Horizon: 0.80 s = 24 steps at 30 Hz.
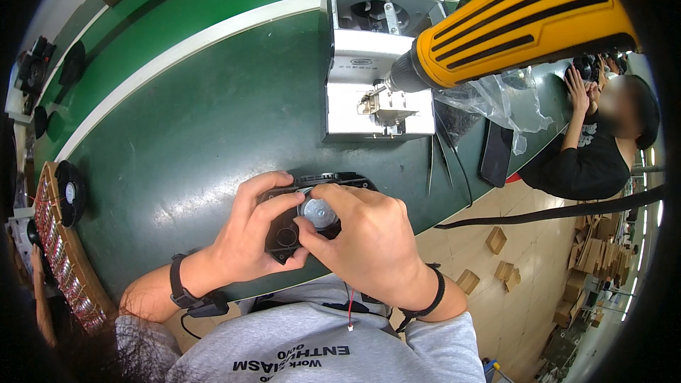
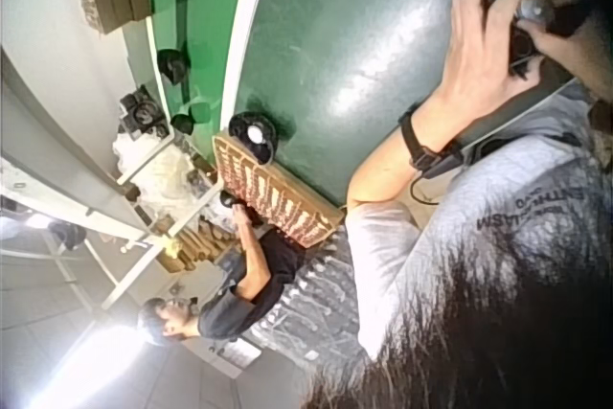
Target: Assembling small speaker units into plastic housings using an electric screwdriver on an assembly line.
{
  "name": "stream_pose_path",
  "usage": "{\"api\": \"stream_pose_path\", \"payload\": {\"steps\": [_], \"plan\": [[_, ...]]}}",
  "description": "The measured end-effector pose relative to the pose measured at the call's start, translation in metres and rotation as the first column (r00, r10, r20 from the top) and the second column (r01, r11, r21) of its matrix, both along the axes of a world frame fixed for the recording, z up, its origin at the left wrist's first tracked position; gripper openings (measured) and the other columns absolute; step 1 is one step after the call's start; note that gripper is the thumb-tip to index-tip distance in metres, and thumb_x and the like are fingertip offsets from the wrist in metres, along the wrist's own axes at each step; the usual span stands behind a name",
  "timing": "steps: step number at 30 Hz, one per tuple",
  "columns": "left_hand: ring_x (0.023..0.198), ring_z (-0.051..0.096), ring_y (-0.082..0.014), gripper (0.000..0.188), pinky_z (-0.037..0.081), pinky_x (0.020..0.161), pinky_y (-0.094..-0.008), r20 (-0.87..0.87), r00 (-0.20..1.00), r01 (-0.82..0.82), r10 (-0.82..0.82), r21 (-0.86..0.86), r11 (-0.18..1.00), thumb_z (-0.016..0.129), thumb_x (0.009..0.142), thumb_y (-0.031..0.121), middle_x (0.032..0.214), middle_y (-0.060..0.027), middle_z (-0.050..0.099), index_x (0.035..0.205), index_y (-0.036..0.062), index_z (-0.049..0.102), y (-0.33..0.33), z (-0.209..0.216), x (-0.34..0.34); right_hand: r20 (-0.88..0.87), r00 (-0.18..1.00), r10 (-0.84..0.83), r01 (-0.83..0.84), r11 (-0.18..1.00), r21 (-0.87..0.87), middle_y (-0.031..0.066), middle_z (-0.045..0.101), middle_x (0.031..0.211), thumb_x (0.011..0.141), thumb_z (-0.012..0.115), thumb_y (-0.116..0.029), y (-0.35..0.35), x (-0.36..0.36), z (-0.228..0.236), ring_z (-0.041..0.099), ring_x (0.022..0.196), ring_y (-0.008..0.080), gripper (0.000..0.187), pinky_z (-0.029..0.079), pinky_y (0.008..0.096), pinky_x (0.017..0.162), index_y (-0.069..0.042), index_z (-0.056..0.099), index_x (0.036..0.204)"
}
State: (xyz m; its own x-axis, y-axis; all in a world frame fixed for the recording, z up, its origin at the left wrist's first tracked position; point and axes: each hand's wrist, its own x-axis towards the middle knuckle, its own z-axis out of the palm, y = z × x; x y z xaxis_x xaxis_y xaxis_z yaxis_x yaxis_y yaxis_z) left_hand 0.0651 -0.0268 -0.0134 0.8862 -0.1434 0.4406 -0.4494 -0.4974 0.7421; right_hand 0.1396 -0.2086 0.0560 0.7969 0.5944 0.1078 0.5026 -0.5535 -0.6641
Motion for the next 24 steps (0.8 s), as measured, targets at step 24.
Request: {"api": "stream_pose_path", "payload": {"steps": [24], "plan": [[0.126, 0.052, -0.0435, 0.053, 0.050, 0.102, -0.0497, -0.034, 0.999, 0.034, -0.029, 0.154, 0.988, 0.086, 0.065, 0.012, 0.137, -0.0227, 0.047, 0.116, 0.0130, 0.071, -0.001, 0.011, 0.002, 0.201, 0.893, -0.402, 0.095, 0.607, 0.789, 0.0198, 0.056, 0.124, 0.093, 0.065, -0.015, -0.027, 0.071, 0.055, 0.057, 0.116, 0.0233, 0.046, 0.043, 0.0352, 0.103, 0.005, 0.048, 0.132]]}}
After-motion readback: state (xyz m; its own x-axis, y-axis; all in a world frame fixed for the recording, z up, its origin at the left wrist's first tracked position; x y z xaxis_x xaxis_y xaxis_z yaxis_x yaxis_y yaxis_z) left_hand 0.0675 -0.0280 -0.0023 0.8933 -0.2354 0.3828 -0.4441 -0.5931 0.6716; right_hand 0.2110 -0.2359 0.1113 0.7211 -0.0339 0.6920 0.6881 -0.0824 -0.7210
